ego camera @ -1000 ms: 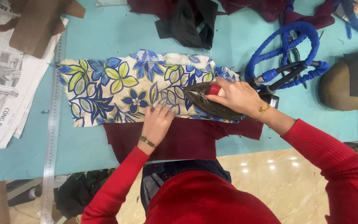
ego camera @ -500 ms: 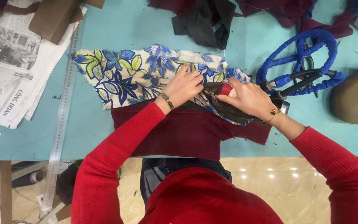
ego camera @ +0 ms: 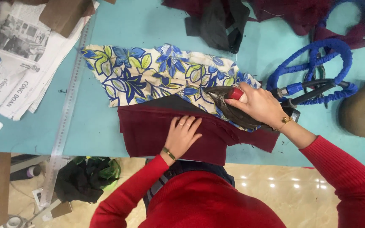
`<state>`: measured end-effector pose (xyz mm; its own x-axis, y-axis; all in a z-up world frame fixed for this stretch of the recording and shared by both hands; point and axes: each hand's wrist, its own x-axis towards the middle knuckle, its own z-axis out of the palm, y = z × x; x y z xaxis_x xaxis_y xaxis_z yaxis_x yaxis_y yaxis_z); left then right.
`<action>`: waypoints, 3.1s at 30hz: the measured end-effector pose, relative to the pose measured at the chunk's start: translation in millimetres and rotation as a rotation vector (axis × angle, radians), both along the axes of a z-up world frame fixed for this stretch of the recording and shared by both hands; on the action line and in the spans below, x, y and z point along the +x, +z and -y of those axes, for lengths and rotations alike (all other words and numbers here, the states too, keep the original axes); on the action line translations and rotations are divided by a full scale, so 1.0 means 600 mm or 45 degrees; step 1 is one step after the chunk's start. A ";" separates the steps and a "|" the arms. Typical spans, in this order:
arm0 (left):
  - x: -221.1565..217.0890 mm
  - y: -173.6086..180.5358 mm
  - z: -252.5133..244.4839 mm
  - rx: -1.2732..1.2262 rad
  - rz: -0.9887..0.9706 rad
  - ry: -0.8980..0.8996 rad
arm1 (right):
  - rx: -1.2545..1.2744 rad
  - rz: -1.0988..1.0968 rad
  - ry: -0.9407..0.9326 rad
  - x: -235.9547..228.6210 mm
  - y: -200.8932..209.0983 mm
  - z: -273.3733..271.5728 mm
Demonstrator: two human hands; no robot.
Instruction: Ironing and trimming fabric pieces to prepare them for garment assembly.
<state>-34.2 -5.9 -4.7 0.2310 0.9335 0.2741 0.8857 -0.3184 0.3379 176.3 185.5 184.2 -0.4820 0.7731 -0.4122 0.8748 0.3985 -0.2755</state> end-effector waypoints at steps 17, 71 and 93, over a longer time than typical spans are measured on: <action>0.021 -0.018 0.016 0.103 -0.090 0.107 | 0.054 0.007 0.392 -0.025 -0.007 -0.025; -0.250 0.035 -0.094 0.322 -0.089 0.323 | 0.324 -0.187 0.937 -0.139 -0.038 -0.044; -0.267 0.042 -0.118 0.162 0.003 0.240 | 0.438 -0.220 0.845 -0.130 -0.068 -0.039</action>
<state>-194.5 64.7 20.7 0.0546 0.9180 0.3927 0.9328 -0.1871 0.3079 98.6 208.9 143.6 -0.9257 0.3703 -0.0774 0.3780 0.9133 -0.1517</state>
